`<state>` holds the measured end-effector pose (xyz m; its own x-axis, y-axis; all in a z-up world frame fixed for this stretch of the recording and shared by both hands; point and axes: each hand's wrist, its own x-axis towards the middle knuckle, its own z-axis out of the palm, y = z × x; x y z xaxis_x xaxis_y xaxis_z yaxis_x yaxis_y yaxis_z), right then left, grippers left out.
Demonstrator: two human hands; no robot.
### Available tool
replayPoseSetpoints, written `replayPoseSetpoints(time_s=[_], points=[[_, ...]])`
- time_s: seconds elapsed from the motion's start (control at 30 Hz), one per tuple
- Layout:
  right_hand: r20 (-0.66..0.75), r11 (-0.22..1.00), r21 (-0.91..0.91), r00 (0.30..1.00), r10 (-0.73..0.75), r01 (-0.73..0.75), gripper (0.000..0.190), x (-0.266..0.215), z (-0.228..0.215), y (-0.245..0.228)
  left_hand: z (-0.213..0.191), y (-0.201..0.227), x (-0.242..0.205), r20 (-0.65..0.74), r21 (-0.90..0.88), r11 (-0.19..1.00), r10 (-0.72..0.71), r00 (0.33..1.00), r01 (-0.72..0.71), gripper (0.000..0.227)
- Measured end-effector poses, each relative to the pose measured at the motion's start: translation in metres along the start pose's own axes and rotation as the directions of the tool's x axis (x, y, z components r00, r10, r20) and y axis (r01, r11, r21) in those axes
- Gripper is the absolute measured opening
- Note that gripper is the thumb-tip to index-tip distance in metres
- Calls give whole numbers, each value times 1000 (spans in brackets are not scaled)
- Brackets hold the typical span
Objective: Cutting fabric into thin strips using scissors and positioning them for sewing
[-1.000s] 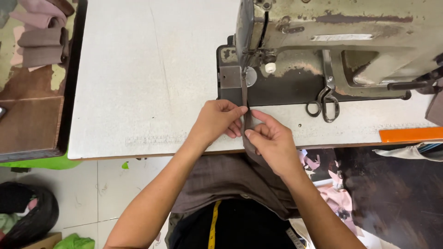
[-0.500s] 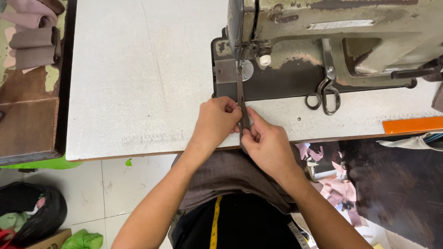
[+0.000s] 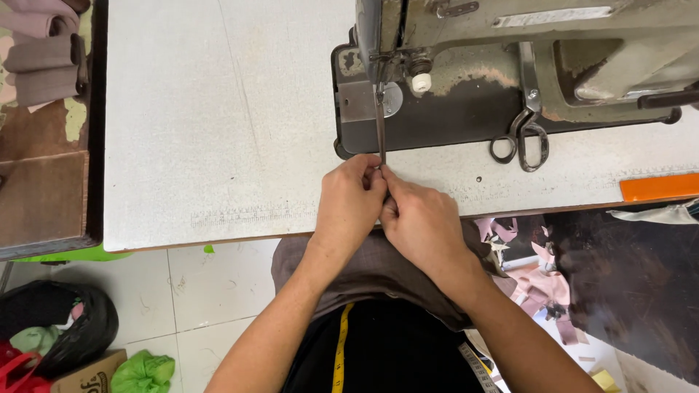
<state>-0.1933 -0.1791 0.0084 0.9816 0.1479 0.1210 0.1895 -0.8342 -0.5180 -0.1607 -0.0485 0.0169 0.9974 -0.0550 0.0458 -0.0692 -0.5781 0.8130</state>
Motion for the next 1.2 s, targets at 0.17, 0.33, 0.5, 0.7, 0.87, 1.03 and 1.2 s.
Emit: replayPoseSetpoints(time_s=[0.17, 0.33, 0.5, 0.7, 0.87, 1.03, 1.2], points=[[-112, 986, -154, 991, -74, 56, 34, -2, -6, -4, 7, -12, 1, 2, 97, 974, 204, 979, -203, 20], [-226, 952, -158, 928, -295, 264, 22, 0, -2, 14, 11, -22, 3, 85, 182, 943, 268, 960, -279, 22], [-184, 931, -136, 915, -359, 338, 21, 4, -2, 19, 6, -28, 10, 176, 241, 904, 316, 932, -352, 23], [-212, 901, -204, 881, -423, 383, 20, 3, -1, 19, -18, -8, 59, 248, 211, 961, 126, 960, -181, 24], [-229, 895, -215, 871, -435, 390, 31, 3, 5, 23, -5, -10, 107, 170, 440, 889, 55, 984, -126, 32], [-229, 898, -204, 873, -430, 389, 33, 1, 5, 25, 11, -23, 127, 221, 495, 856, 43, 974, -150, 20], [-234, 895, -208, 868, -438, 395, 33, 4, 2, 24, 8, -29, 136, 196, 369, 923, 38, 980, -109, 18]])
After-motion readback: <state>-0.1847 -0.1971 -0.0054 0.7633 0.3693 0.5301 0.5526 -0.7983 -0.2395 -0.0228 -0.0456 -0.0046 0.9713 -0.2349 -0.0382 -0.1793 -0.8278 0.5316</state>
